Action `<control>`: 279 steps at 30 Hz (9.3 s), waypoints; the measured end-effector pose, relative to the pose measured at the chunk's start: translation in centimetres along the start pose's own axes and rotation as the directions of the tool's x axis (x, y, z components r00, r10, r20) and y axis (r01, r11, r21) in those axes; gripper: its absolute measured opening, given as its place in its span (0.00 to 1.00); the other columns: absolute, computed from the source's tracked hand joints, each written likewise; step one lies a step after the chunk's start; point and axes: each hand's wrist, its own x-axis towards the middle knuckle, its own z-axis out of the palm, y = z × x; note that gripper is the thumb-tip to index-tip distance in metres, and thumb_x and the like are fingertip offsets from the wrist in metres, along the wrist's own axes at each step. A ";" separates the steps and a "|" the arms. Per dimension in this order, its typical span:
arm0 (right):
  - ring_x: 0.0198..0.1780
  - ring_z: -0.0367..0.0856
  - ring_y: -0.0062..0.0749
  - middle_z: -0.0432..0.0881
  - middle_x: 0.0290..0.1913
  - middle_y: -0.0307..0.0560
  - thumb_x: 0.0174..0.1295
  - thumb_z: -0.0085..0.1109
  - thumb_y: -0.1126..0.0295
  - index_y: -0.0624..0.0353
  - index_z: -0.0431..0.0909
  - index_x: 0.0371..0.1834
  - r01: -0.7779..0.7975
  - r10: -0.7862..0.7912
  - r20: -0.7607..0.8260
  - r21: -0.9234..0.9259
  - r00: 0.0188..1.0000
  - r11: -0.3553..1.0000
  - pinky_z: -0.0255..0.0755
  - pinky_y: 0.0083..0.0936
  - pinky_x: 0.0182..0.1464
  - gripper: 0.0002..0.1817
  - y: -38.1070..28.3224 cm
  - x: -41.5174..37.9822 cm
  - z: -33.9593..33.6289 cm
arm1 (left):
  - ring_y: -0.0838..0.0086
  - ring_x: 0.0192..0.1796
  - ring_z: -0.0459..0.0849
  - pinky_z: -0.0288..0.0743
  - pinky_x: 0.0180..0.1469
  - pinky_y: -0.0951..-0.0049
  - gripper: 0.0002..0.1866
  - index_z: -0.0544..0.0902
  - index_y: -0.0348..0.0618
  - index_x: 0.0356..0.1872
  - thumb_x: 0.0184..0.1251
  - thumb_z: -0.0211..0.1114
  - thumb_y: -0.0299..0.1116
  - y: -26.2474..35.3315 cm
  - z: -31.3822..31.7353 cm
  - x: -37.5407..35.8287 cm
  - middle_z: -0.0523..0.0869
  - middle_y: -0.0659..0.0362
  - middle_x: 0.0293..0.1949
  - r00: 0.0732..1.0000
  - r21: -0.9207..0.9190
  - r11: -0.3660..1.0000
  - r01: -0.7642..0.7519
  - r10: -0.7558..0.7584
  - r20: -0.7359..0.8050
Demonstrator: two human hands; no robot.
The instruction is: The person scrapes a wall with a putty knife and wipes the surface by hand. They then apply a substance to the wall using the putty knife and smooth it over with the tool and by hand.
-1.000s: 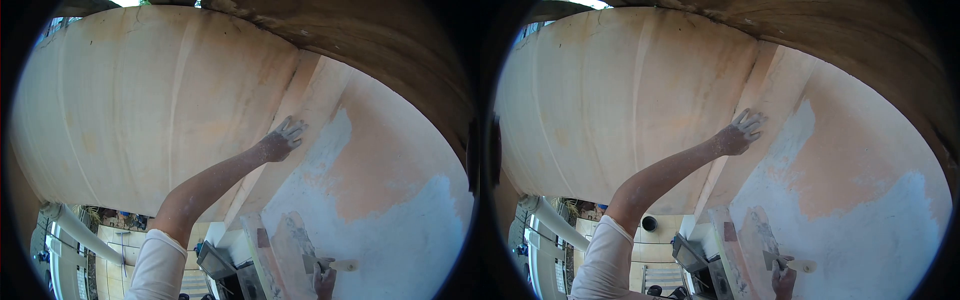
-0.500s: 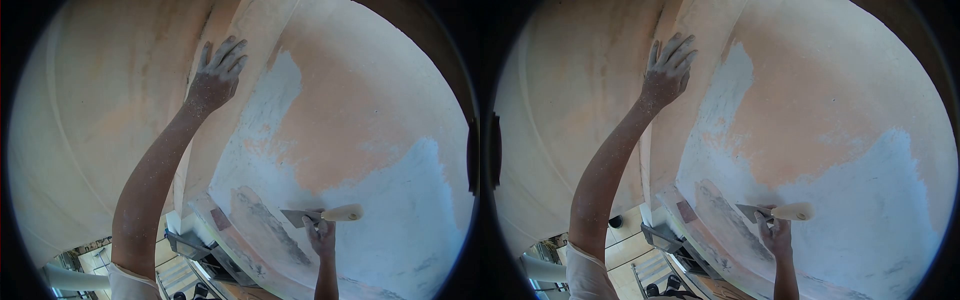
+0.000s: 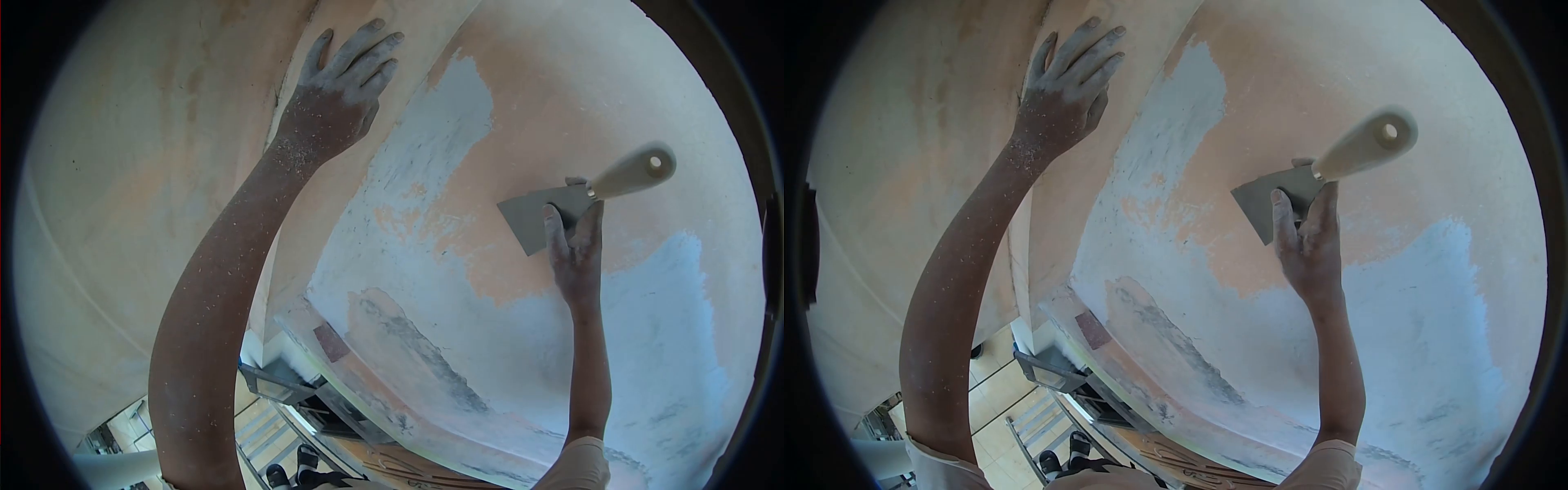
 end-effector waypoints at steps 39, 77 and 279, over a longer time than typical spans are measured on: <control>0.34 0.81 0.22 0.82 0.35 0.47 0.61 0.58 0.77 0.68 0.70 0.55 0.070 -0.074 -0.078 -0.055 0.994 0.996 0.74 0.21 0.35 0.18 -1.1 5.7 2.6 | 0.73 0.72 0.58 0.59 0.71 0.51 0.16 0.81 0.49 0.48 0.57 0.66 0.31 0.1 0.3 -0.9 0.71 0.69 0.64 0.999 0.007 1.000 0.010 -0.010 0.040; 0.30 0.79 0.64 0.79 0.26 0.67 0.60 0.55 0.71 0.69 0.60 0.58 0.499 -0.512 0.027 -0.275 0.858 0.822 0.73 0.48 0.32 0.25 -0.7 17.7 9.3 | 0.78 0.72 0.59 0.60 0.70 0.52 0.13 0.82 0.51 0.45 0.59 0.66 0.34 0.1 -0.3 -1.0 0.72 0.71 0.63 0.994 -0.051 0.996 0.069 -0.064 0.090; 0.28 0.81 0.59 0.79 0.26 0.67 0.63 0.55 0.70 0.78 0.58 0.56 0.256 -0.305 -0.195 -0.241 0.932 0.936 0.73 0.39 0.26 0.26 -2.3 16.0 8.9 | 0.74 0.63 0.72 0.64 0.69 0.71 0.02 0.84 0.44 0.25 0.52 0.64 0.28 -0.1 0.7 -1.7 0.85 0.67 0.42 0.977 -0.038 0.981 -0.188 0.191 0.090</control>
